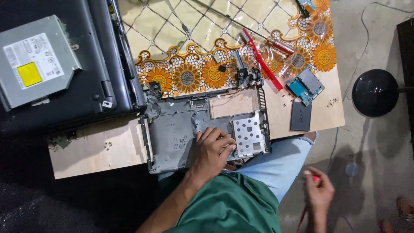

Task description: Disassembling a laptop by removing internal screws and components using a screwdriver

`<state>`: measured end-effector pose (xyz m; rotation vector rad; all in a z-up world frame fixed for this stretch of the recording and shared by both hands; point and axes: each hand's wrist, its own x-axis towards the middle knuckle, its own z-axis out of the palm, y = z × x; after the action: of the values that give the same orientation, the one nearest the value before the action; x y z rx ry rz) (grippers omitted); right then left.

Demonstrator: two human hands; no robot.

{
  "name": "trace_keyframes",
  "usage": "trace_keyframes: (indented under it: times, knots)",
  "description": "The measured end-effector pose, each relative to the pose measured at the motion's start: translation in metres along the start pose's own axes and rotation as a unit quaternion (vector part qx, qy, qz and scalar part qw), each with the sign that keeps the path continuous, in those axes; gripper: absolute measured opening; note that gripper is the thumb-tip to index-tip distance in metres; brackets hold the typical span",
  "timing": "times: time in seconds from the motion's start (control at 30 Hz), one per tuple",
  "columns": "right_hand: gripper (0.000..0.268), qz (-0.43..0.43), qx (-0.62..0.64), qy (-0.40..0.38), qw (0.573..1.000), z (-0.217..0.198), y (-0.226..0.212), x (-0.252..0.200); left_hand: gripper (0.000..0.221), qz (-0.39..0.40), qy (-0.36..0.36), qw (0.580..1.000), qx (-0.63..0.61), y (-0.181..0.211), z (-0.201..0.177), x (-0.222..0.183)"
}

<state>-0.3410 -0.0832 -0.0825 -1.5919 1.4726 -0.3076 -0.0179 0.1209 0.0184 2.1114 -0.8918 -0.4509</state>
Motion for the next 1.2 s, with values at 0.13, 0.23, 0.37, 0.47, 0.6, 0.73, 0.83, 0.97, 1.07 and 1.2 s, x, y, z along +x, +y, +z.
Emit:
trace_keyframes:
  times: [0.13, 0.23, 0.37, 0.47, 0.6, 0.73, 0.83, 0.97, 1.07, 1.2]
  knots:
    - [0.032, 0.037, -0.18, 0.004, 0.983, 0.006, 0.125, 0.005, 0.004, -0.001, 0.02, 1.0, 0.011, -0.001, -0.002, 0.002]
    - [0.031, 0.054, -0.16, 0.001, 0.986, 0.009, 0.216, -0.029, 0.014, -0.001, 0.008, 1.0, 0.001, -0.009, -0.002, 0.001]
    - [0.029, 0.069, -0.121, -0.003, 0.99, 0.009, 0.289, -0.057, 0.013, -0.025, -0.009, 0.999, -0.025, -0.011, -0.004, 0.003]
    - [0.029, 0.079, -0.091, -0.005, 0.993, 0.009, 0.312, -0.068, 0.014, -0.035, -0.019, 0.999, -0.035, -0.013, -0.003, 0.005]
    - [0.028, 0.104, -0.058, -0.007, 0.993, -0.006, 0.34, -0.086, 0.017, -0.049, -0.027, 0.997, -0.049, -0.015, -0.001, 0.006]
    - [0.029, 0.116, -0.008, -0.006, 0.993, 0.001, 0.327, -0.047, 0.018, -0.056, -0.015, 0.998, -0.027, 0.009, -0.012, 0.003]
    - [0.029, 0.136, 0.017, -0.012, 0.991, -0.003, 0.253, 0.01, 0.006, -0.017, 0.065, 0.995, -0.078, 0.039, -0.02, -0.014]
    - [0.031, 0.09, 0.076, -0.026, 0.993, -0.027, 0.055, 0.009, 0.005, -0.168, -0.1, 0.874, -0.446, 0.059, 0.001, -0.042]
    - [0.045, -0.036, 0.198, -0.057, 0.978, -0.063, -0.039, -0.029, 0.006, -0.154, -0.183, 0.835, -0.495, 0.079, 0.022, -0.044]
    - [0.043, -0.213, 0.334, -0.144, 0.907, -0.026, -0.095, -0.074, 0.017, -0.079, -0.234, 0.856, -0.454, 0.101, 0.029, -0.044]
